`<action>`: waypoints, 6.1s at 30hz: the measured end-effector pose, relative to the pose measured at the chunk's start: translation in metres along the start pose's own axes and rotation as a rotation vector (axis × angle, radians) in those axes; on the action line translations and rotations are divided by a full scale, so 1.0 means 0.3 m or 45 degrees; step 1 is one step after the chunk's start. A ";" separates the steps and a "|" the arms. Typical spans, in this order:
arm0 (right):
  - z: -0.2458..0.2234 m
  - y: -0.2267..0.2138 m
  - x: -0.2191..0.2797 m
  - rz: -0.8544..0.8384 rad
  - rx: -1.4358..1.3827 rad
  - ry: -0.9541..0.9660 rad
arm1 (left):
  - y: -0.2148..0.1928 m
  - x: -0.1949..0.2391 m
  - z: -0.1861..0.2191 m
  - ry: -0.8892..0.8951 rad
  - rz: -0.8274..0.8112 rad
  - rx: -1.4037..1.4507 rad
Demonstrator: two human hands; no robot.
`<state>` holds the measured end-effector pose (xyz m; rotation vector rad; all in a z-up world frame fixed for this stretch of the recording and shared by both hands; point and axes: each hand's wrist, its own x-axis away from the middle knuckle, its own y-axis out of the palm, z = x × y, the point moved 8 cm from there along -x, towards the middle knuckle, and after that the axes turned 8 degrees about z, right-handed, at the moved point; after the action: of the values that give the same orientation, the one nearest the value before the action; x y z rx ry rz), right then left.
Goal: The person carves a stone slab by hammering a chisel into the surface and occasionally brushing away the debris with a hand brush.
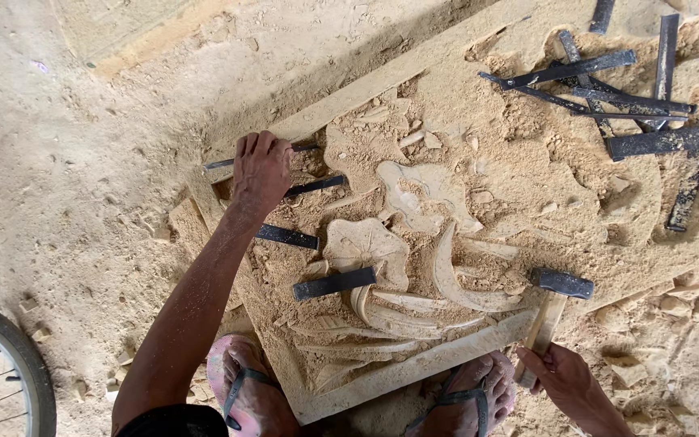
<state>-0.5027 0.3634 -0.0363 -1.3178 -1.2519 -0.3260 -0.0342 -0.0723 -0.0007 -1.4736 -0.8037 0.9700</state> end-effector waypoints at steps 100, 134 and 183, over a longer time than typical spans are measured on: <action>-0.141 -0.364 0.113 0.836 -1.517 -0.655 | -0.242 -0.027 1.554 0.602 0.497 1.268; -0.118 -0.367 0.149 0.653 -1.360 -0.684 | -0.156 0.064 1.593 0.794 0.176 1.172; -0.204 -0.239 0.158 0.700 -1.473 -0.405 | -0.193 0.060 1.535 0.864 0.665 1.219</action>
<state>-0.5110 0.3107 0.0548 -2.7150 -0.8598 -0.4763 -0.4406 0.1479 0.0454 -1.0154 0.5311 0.9260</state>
